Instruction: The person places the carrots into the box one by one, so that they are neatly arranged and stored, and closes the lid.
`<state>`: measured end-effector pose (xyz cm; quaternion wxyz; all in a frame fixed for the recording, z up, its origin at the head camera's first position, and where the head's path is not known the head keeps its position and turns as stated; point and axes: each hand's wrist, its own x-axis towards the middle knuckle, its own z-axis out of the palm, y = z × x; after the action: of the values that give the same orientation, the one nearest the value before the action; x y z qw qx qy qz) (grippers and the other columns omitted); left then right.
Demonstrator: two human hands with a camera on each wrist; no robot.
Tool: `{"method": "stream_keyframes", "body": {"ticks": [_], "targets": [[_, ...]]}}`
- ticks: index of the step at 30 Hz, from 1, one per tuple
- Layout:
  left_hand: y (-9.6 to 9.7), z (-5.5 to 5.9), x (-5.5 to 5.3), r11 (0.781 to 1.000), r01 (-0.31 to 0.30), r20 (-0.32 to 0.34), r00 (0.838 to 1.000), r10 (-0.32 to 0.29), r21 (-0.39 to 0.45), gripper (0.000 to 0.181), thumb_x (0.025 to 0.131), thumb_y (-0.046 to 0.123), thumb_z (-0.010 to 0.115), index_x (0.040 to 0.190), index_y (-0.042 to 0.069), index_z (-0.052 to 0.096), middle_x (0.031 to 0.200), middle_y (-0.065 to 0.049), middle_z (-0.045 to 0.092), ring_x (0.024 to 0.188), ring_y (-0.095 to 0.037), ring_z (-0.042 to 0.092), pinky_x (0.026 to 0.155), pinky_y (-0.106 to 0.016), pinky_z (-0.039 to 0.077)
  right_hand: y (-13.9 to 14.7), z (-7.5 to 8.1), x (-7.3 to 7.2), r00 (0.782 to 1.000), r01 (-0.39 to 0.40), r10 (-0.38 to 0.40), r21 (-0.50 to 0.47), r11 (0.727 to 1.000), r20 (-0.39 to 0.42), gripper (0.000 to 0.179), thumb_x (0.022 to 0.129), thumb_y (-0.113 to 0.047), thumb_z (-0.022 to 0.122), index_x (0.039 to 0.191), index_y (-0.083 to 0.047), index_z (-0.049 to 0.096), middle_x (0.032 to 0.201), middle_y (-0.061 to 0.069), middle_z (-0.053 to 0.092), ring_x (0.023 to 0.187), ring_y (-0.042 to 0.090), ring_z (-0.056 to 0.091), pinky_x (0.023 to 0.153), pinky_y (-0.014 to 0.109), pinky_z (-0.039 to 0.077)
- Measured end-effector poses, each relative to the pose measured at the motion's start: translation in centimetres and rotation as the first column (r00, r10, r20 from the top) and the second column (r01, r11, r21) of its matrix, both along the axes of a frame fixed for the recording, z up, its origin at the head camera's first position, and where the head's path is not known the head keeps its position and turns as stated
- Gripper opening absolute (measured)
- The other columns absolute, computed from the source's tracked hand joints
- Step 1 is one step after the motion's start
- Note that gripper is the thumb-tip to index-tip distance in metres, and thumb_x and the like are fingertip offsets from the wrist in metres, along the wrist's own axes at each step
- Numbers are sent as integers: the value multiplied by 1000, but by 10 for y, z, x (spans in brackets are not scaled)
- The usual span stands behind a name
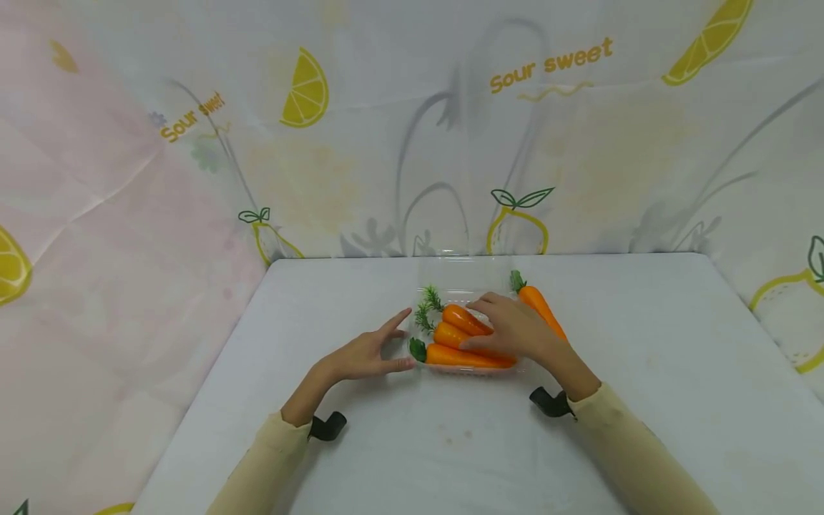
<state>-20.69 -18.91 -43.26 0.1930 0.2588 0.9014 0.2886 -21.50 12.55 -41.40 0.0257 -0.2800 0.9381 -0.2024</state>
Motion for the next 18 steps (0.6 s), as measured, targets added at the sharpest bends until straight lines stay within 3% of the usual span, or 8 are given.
{"method": "stream_keyframes", "body": {"ticks": [9,14,18], "targets": [[0,0,1,1000,1,0,1000,-1,-2,95,89,56,65,160,25,10,144,-8,51,135,-33,43,110,-56,29,27,14,-3,994,88,-93,-95,992,-50,60,81,-44,80,126,-8,66,111,9,67,88,22,60,66,32,50],[0,0,0,1000,7,-2,1000,-7,5,95,89,56,65,160,24,10,144,-9,51,135,-33,43,110,-56,30,42,13,-2,982,158,-172,-154,975,-83,54,82,-42,80,122,-8,68,100,8,68,78,19,57,64,33,48],[0,0,0,1000,14,0,1000,-14,4,95,89,56,65,160,24,9,144,-8,51,135,-33,43,110,-56,29,53,11,-2,968,213,-233,-178,961,-97,52,83,-40,80,121,-7,69,100,7,68,79,20,58,68,38,49]]}}
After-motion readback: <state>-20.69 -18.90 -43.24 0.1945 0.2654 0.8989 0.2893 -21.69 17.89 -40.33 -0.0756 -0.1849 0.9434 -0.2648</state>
